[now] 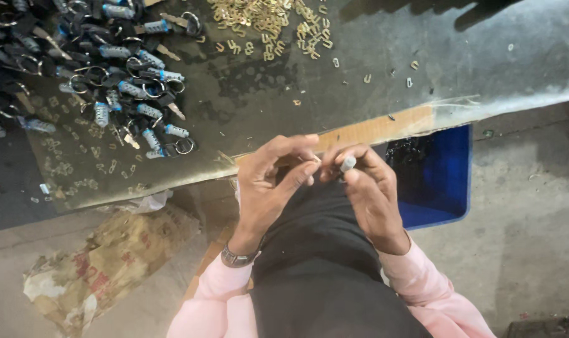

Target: The person sits at a workbench assembling padlock cylinders. They pick small brass pin parts from a pile on the table, insert them one at a time into a lock cylinder held in the other hand, and set finished cylinders with a pile of completed padlocks.

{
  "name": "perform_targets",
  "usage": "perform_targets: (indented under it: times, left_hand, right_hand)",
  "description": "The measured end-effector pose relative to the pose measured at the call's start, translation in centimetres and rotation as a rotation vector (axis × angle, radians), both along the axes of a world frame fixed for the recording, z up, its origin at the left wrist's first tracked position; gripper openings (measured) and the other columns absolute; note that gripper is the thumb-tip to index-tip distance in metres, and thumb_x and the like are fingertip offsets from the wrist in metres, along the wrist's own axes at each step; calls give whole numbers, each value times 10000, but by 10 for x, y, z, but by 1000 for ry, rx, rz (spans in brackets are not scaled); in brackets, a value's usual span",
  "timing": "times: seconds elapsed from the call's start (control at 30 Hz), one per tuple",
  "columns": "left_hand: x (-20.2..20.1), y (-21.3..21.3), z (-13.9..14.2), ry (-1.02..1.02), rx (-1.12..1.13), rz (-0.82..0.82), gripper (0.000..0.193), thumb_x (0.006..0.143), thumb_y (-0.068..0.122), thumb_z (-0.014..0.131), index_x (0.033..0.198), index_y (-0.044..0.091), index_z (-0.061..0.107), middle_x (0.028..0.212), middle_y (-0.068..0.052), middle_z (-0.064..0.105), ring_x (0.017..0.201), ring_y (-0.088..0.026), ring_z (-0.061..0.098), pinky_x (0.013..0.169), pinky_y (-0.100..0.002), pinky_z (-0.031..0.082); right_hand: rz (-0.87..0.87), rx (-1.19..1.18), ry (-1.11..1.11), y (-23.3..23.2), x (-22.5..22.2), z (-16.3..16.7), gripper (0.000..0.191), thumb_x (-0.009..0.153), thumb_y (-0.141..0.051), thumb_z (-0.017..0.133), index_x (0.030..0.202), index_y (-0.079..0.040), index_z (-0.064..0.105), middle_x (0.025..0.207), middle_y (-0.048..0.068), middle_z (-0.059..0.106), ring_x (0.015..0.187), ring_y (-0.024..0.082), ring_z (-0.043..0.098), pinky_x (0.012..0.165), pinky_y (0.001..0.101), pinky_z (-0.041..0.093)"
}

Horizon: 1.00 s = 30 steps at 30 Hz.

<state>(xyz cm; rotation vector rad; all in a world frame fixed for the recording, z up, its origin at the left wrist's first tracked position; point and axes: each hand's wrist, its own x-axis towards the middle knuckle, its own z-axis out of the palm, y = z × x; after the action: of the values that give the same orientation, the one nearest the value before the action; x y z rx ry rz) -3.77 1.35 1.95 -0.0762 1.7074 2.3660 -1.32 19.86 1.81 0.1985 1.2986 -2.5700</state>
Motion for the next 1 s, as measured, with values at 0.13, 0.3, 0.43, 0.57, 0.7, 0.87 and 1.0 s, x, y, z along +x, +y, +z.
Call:
perform_targets:
  times: [0.13, 0.3, 0.43, 0.57, 0.7, 0.87, 1.0]
  left_hand:
    - [-1, 0, -1, 122, -8, -31, 147, 1006, -89, 692, 1142, -31, 698, 1041, -128, 736, 851, -144, 727, 768, -276, 606]
    - [-1, 6, -2, 84, 0, -36, 140, 991, -82, 669, 1115, -17, 665, 1089, -132, 739, 909, -151, 737, 756, -270, 629]
    - [-2, 9, 0, 113, -67, -39, 133, 972, -100, 687, 1078, -23, 663, 1035, -100, 673, 788, -118, 663, 687, -242, 553]
    - [-4, 7, 5, 61, 81, -69, 152, 977, -104, 646, 1104, -22, 646, 1103, -82, 633, 857, -110, 677, 732, -247, 587]
    - [-6, 7, 7, 156, -122, -7, 157, 972, -92, 671, 1108, -16, 653, 1088, -76, 651, 818, -87, 681, 703, -228, 572]
    - [-8, 6, 9, 263, -315, 3, 183, 916, -78, 737, 1074, 5, 700, 1025, -74, 696, 834, -111, 706, 711, -238, 581]
    - [-10, 9, 11, 422, -487, 64, 198, 899, -65, 762, 1056, 36, 700, 993, -68, 717, 881, -164, 739, 761, -270, 595]
  right_hand:
    - [-33, 21, -11, 1, 6, 1, 290, 1090, -237, 626, 1221, 20, 594, 1164, 85, 589, 1083, 196, 591, 1006, 347, 485]
    - [-30, 113, -49, 7, 10, -7, 409, 1002, -272, 698, 1274, -4, 553, 1100, 107, 648, 943, 180, 619, 852, 333, 502]
    - [-5, 21, -74, 6, 8, -13, 296, 1041, -195, 712, 1211, 2, 570, 1049, 106, 646, 961, 195, 643, 873, 350, 525]
    - [11, -58, -164, 5, 6, -14, 271, 1028, -168, 708, 1198, -12, 564, 1094, 100, 646, 983, 179, 624, 898, 347, 523]
    - [23, -67, -120, 4, 4, -15, 271, 1030, -159, 711, 1222, -29, 571, 1073, 90, 642, 948, 181, 632, 834, 343, 525]
    - [12, -53, -118, 4, 3, -20, 244, 1013, -137, 724, 1176, -38, 571, 1107, 115, 647, 918, 186, 644, 809, 336, 536]
    - [-2, -47, -122, 5, 2, -21, 240, 1002, -108, 737, 1159, -38, 570, 1104, 113, 636, 914, 184, 648, 791, 334, 540]
